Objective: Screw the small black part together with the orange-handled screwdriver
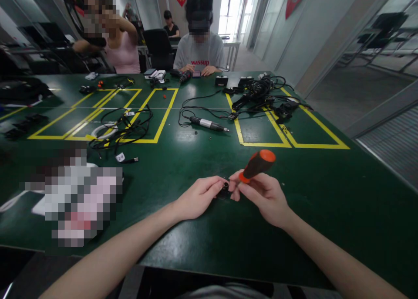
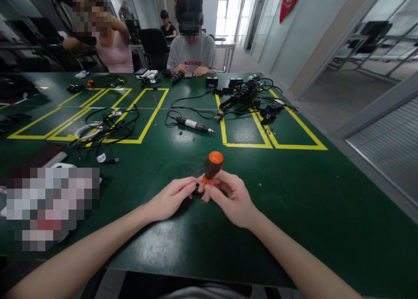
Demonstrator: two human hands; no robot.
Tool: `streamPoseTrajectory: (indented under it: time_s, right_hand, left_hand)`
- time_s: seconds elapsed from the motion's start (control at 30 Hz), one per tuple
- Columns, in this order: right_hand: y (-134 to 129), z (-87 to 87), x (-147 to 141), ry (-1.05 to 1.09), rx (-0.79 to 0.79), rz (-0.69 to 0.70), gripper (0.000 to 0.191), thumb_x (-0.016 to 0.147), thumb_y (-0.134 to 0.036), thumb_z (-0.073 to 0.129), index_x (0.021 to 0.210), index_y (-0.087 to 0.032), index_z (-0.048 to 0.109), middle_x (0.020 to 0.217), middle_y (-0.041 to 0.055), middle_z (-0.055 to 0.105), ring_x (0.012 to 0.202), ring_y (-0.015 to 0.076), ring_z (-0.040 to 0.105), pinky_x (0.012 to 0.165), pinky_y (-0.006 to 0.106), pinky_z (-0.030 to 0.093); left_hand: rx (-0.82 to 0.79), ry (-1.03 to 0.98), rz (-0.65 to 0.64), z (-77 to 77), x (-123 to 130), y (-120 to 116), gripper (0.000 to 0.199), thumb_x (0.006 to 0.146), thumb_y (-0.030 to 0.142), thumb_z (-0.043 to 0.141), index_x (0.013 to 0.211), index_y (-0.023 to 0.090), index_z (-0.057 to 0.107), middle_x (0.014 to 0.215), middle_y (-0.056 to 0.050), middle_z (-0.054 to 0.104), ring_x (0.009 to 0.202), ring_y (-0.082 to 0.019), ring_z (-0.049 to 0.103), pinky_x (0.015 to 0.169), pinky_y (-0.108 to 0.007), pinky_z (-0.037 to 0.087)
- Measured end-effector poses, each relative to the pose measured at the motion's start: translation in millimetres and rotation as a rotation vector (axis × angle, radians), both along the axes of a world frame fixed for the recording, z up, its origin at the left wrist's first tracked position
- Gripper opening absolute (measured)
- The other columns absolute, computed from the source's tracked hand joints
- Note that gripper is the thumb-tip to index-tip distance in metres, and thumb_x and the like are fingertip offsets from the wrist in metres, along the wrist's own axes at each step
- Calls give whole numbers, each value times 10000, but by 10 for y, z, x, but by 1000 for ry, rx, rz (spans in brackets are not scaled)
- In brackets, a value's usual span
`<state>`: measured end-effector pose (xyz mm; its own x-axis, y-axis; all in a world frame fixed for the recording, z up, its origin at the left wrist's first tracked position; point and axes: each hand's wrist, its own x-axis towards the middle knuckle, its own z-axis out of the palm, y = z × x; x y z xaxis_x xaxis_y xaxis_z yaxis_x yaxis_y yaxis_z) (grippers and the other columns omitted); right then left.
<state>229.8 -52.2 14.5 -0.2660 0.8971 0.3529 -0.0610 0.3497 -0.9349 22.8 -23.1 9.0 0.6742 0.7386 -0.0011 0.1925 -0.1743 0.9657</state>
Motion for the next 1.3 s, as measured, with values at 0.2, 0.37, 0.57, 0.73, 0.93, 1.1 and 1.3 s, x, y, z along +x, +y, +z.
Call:
streamPoseTrajectory:
  time_s: [0.2,0.37,0.57,0.73,0.93,1.1,1.3]
  right_hand:
    - [14,-29,18,-2,-17,-20,177,937,-351,759,891,-183,731,816,63,754,628,154,699,605,282,615]
    - [44,21,34,-22,16,-48,224,1000,-372,674,895,-185,737,747,28,684,602,133,661,605,265,585]
    - [46,14,13,70,-71,18,261,953,-432,737,1053,-197,685,811,40,737,621,152,688,618,302,614]
    - [66,38,2,56,-53,-35,227,898,-378,802,810,-199,693,802,44,745,648,154,686,631,299,619]
    - [68,55,25,-17,-9,-25,249,955,-409,727,846,-186,740,757,37,693,602,141,654,595,286,590]
    - [45,-11,19,17,-67,-17,256,892,-432,799,930,-193,715,792,44,738,646,157,693,640,299,617]
    - [54,12,6,1,3,-53,232,855,-383,837,775,-191,734,829,57,726,710,175,692,639,301,616]
  left_hand:
    - [-16,17,10,-15,13,-1,391,1083,357,383,1113,141,708,1015,-68,714,920,-192,612,850,-281,480]
    - [-33,12,14,-25,12,-5,384,1078,345,397,1147,127,705,1080,-85,720,944,-195,619,871,-286,484]
    - [-10,21,14,-9,0,-7,382,1082,341,396,1102,131,715,987,-58,703,872,-175,591,869,-282,472]
    - [-19,35,18,6,-5,-1,395,1080,364,393,1112,136,714,959,-50,693,835,-170,576,828,-273,470]
    - [-15,21,12,-9,-7,6,410,1077,391,391,1103,135,710,985,-63,697,864,-180,586,826,-276,470]
    - [-11,26,10,-24,-10,14,424,1082,429,386,1096,150,705,980,-58,700,857,-182,583,818,-282,471]
    - [-9,48,14,-5,-4,11,414,1084,400,384,1104,144,709,970,-56,701,841,-173,580,799,-274,473]
